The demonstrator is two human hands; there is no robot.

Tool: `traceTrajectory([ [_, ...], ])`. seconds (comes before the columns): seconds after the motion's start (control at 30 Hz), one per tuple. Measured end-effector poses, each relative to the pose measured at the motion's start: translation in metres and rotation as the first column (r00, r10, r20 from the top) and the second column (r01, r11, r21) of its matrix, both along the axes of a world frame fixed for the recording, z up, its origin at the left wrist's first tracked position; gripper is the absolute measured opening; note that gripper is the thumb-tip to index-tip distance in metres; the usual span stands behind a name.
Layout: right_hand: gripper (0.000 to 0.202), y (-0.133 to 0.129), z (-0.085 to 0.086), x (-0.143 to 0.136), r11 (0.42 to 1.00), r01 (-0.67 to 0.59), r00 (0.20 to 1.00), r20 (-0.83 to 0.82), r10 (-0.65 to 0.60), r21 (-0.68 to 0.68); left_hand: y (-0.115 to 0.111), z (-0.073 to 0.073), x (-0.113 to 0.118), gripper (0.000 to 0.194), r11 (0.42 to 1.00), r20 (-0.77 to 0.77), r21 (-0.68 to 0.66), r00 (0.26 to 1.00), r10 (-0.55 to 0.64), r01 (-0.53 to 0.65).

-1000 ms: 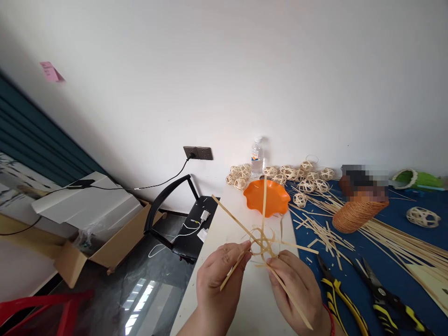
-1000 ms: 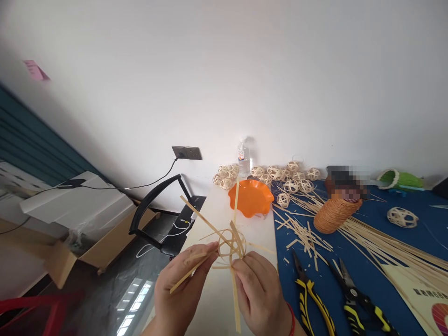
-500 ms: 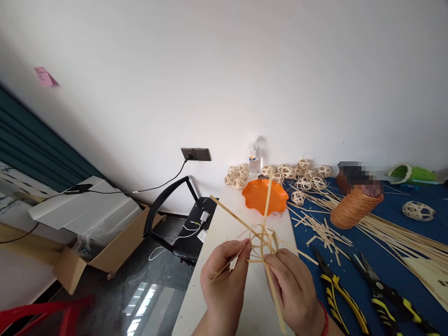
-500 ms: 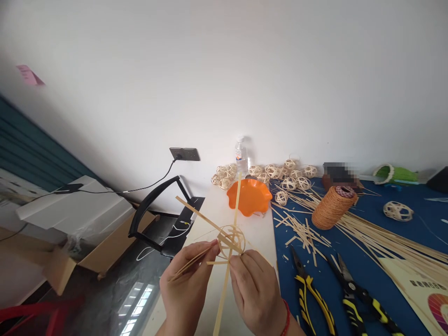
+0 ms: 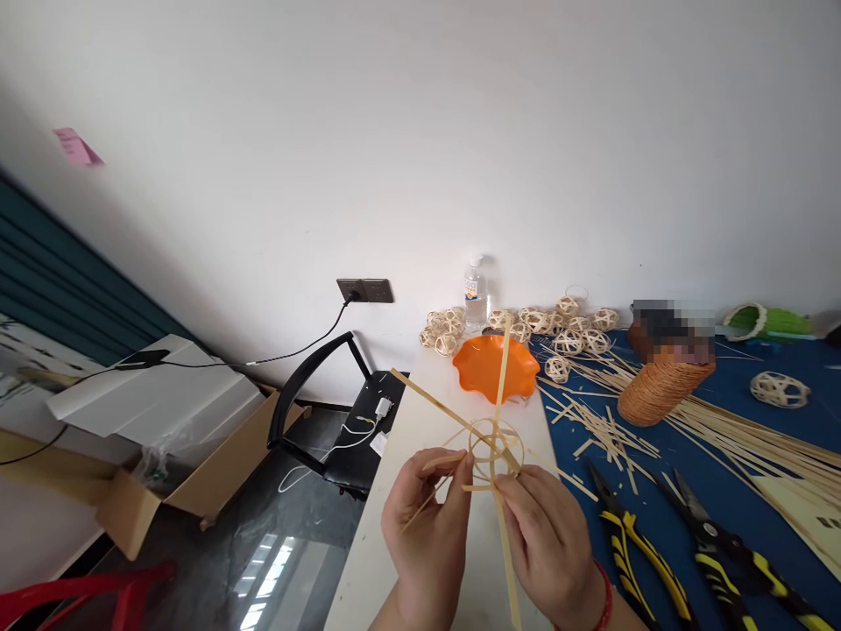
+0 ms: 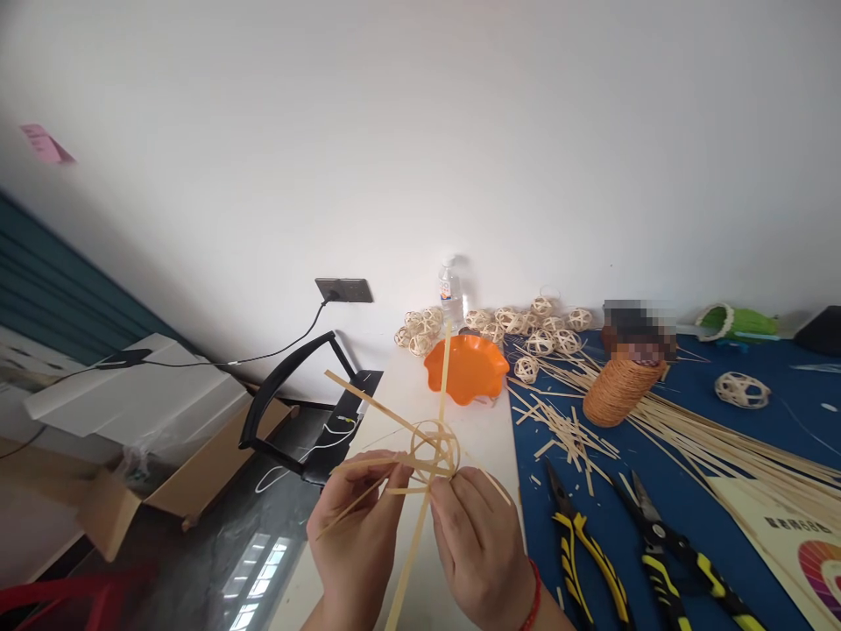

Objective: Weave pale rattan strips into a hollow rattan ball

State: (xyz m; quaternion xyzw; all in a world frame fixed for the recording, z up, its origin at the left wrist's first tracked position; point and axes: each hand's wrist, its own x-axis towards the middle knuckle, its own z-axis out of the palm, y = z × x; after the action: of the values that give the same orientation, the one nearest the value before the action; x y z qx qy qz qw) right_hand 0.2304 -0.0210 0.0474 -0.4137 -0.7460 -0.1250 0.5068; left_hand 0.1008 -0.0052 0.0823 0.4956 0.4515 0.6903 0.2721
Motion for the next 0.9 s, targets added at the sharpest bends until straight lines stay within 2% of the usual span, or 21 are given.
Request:
traceTrajectory([
  [0.17,0.033,-0.001,0.000,0.000,1.000,-0.008,1.000,-0.002,0.008,-0.012,0.001,0.000,0.000,0.008,0.998,0.028,-0.058,0.999,-0.017,0.019],
  [0.33,0.028,-0.001,-0.003,-0.001,1.000,0.008,0.998,-0.056,-0.009,-0.019,0.002,0.002,-0.002,0.009,0.983,0.077,-0.128,0.989,-0.123,0.132],
  [0.5,0.027,0.002,-0.001,-0.002,0.998,0.008,0.996,-0.092,-0.013,-0.056,0.002,-0.002,-0.007,0.006,0.979,0.038,-0.104,0.984,-0.173,0.176],
  [0.7,0.027,0.002,0.000,0.001,0.997,-0.025,0.994,-0.108,0.017,-0.075,0.003,-0.003,-0.016,0.006,0.942,0.034,-0.191,0.961,-0.276,0.277],
  [0.8,0.028,0.002,-0.001,0.001,0.993,-0.069,0.989,-0.139,0.054,-0.100,0.008,0.002,-0.024,0.011,0.925,-0.012,-0.184,0.940,-0.340,0.332],
  [0.9,0.027,0.002,0.000,0.001,0.986,-0.118,0.981,-0.165,0.097,-0.117,0.013,0.009,-0.035,0.013,0.906,-0.131,-0.194,0.906,-0.403,0.375],
])
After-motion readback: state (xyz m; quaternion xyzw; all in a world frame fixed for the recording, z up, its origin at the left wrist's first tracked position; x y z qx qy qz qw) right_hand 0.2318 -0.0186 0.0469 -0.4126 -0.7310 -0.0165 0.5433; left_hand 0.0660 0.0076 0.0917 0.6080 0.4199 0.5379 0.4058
